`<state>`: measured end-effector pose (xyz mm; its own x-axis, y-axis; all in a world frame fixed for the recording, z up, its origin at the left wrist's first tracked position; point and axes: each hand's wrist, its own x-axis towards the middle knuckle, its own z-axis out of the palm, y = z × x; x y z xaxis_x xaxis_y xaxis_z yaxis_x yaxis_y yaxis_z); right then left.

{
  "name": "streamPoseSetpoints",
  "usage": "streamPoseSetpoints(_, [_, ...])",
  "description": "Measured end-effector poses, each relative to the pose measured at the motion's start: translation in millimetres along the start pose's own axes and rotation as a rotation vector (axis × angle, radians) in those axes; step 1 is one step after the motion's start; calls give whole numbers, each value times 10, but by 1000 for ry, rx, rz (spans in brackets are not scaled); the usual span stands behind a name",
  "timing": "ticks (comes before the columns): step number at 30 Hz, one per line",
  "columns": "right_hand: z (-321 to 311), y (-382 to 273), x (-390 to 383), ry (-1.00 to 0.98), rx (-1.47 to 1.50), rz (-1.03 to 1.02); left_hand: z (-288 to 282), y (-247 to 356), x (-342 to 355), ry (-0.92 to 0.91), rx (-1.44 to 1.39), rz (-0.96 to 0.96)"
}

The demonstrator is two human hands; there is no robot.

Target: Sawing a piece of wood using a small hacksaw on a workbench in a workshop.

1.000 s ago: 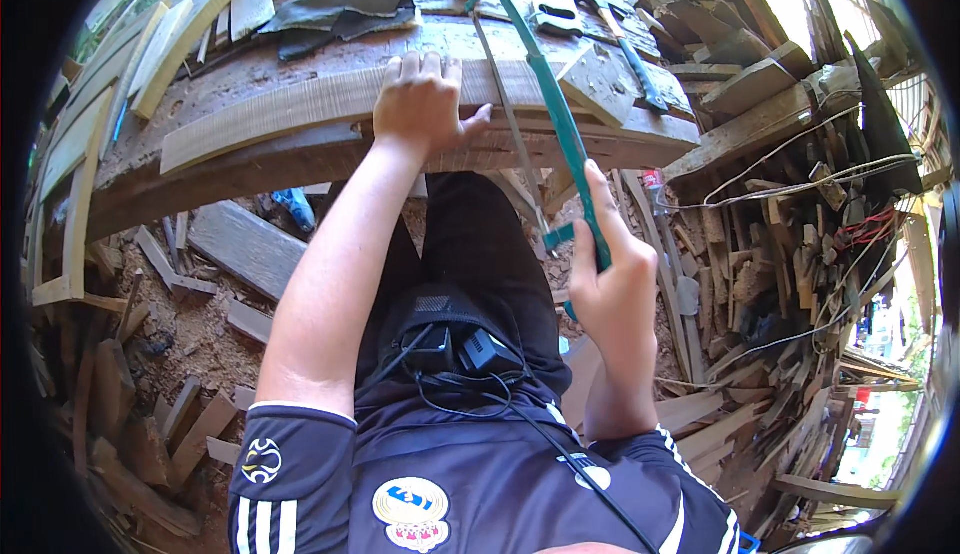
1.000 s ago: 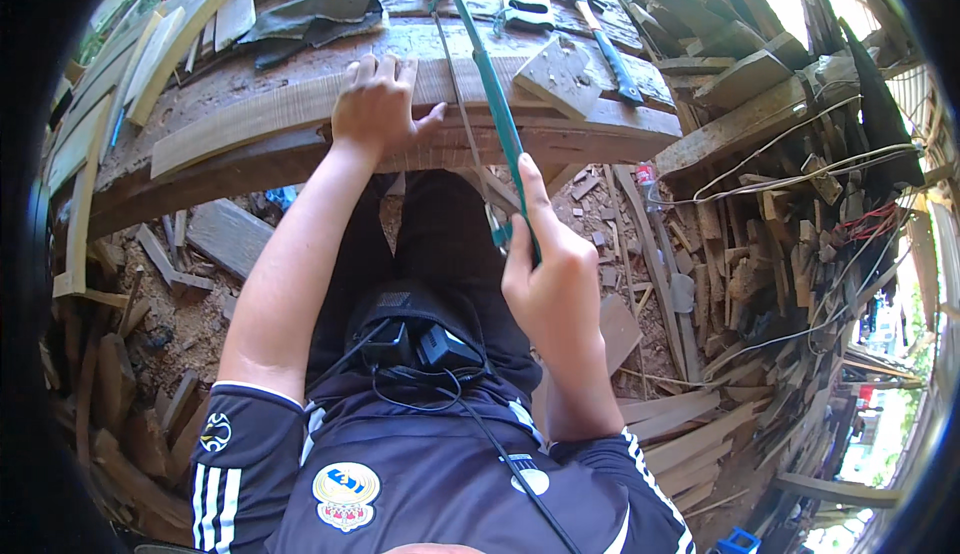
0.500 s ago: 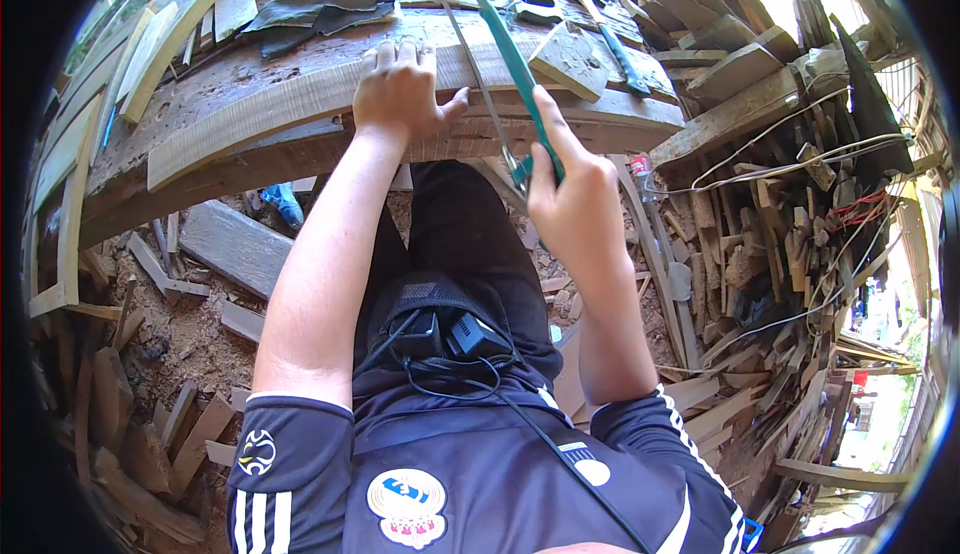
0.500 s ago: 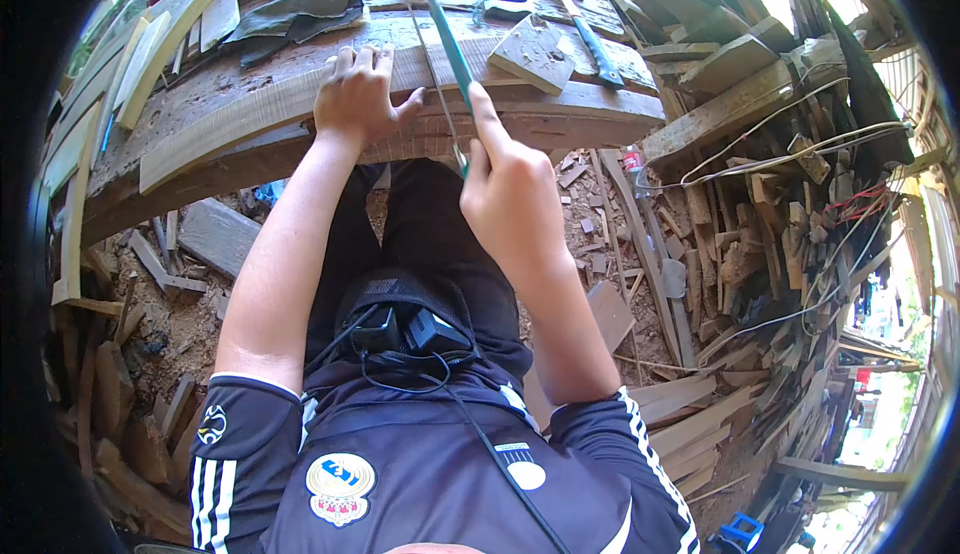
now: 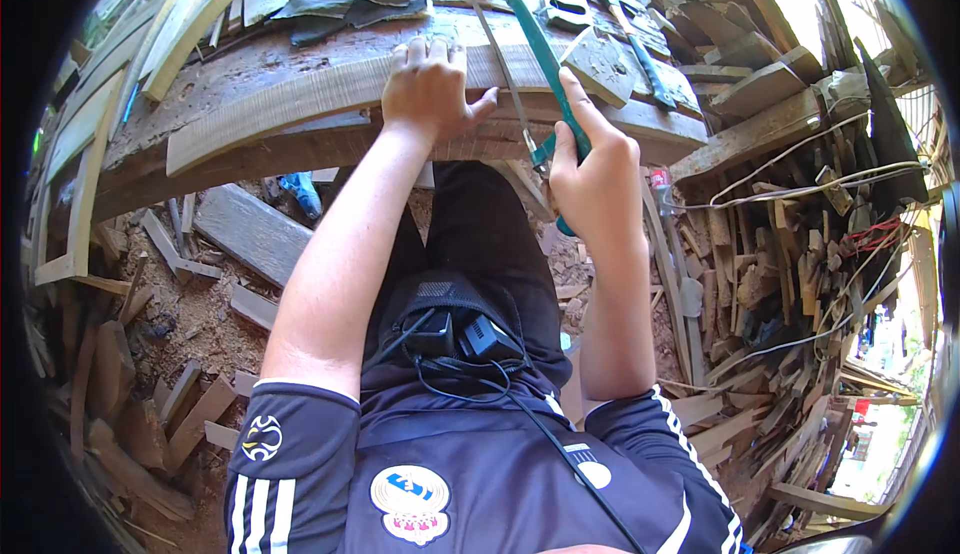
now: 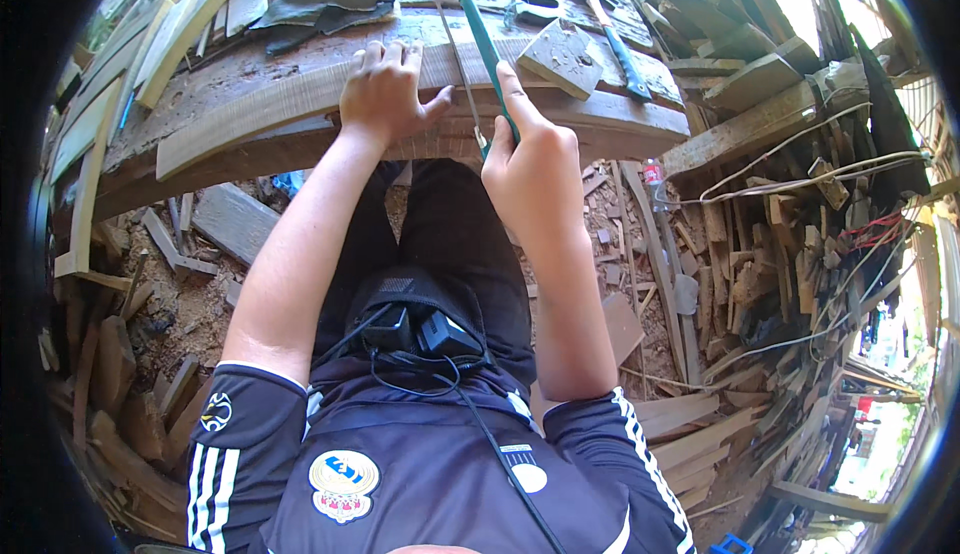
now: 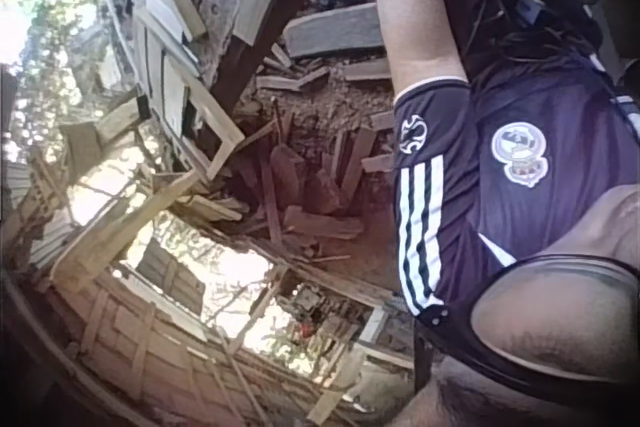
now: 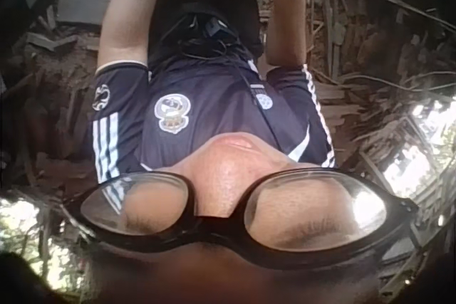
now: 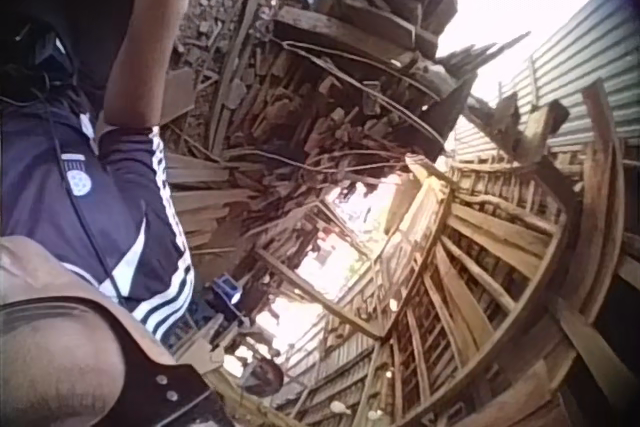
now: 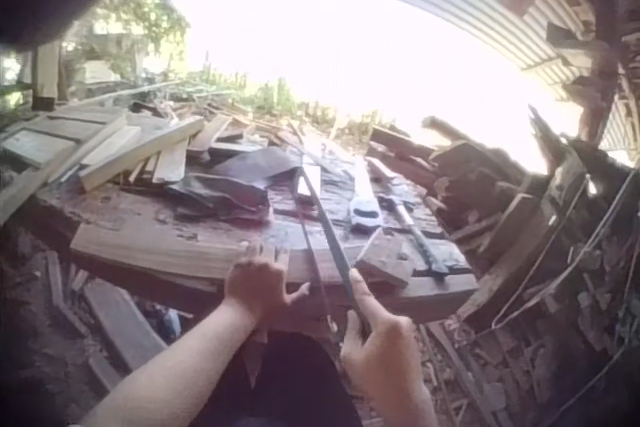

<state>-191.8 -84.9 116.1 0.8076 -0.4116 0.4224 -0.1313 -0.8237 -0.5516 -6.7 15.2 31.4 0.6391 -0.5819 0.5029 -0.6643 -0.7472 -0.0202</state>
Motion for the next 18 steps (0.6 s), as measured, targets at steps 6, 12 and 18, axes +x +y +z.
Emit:
streamPoseSetpoints(6, [-195,26,-419,2,-20,-54,-20,-39,-29,-55,-1,-54])
streamPoseSetpoints(12, [-593,71,-1103,9,93,138,21,-47,23,6,-13,-1])
streamPoseSetpoints(18, [102,336,-202,53,196,108,44,-21,6,-12,-14,-19])
